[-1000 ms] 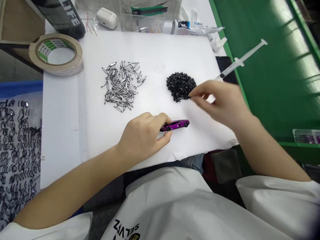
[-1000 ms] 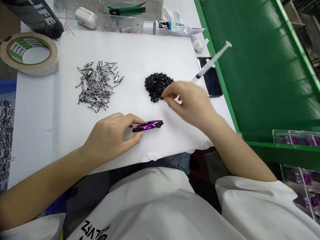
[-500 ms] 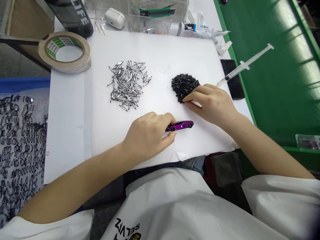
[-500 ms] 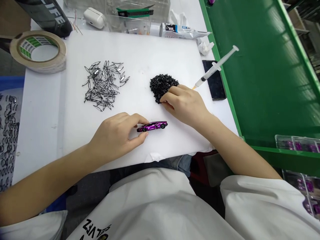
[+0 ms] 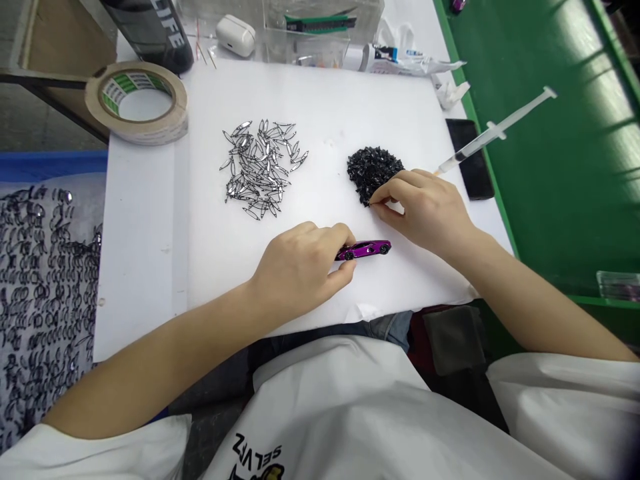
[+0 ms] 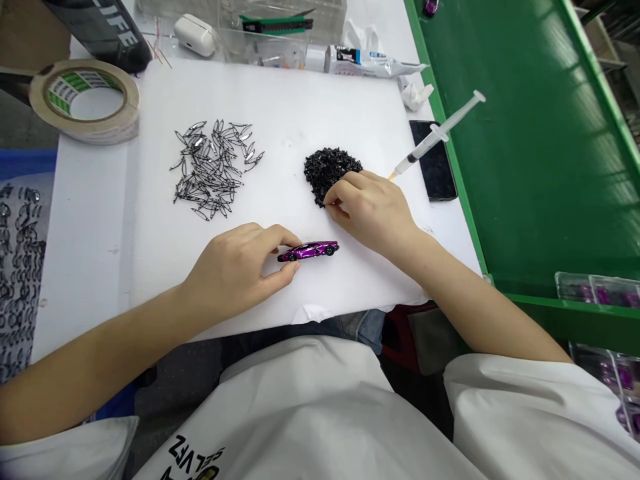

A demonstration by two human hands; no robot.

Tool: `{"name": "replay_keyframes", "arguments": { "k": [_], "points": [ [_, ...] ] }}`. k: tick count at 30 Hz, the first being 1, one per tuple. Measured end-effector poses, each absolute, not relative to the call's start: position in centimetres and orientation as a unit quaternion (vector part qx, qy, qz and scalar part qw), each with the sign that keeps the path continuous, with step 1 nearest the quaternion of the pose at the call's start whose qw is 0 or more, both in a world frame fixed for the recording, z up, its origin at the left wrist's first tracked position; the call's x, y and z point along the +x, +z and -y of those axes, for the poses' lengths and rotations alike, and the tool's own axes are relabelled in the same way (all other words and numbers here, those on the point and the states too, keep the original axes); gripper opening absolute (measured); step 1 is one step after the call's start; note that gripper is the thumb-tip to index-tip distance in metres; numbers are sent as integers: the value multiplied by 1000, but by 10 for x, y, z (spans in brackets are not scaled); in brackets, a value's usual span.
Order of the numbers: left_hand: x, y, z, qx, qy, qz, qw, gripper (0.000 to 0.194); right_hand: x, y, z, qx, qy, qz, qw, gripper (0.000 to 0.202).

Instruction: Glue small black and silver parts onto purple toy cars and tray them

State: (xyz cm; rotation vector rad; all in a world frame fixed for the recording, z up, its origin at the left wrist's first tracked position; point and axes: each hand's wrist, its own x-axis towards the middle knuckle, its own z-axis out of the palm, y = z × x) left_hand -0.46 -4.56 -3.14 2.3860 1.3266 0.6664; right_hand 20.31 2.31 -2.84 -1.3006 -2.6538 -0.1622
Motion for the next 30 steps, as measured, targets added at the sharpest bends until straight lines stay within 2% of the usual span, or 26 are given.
{"name": "replay_keyframes", "arguments": {
  "k": [8, 12, 17, 22, 24, 30],
  "points": [
    [-6, -31, 45, 837, 233, -466, 167, 14, 204, -30, -22, -422, -83, 898, 90, 17],
    [-6, -31, 45, 837, 234, -465, 170, 14, 205, -29, -22, -428, -52, 896, 107, 15],
    [-6, -31, 45, 836, 228, -467, 176, 14, 209, -26, -25, -410, 7, 909, 77, 18],
    [-5, -31, 45, 836, 231, -465, 178, 15, 208, -28, -26, -414, -7, 907, 80, 17],
    [-5, -31, 45, 835, 231, -466, 180, 15, 204, -26, -21, -410, -39, 906, 97, 15],
    [-5, -30, 45, 832, 225, -472, 185, 16, 192, -12, 16, -334, -86, 906, 244, 6]
  ]
}}
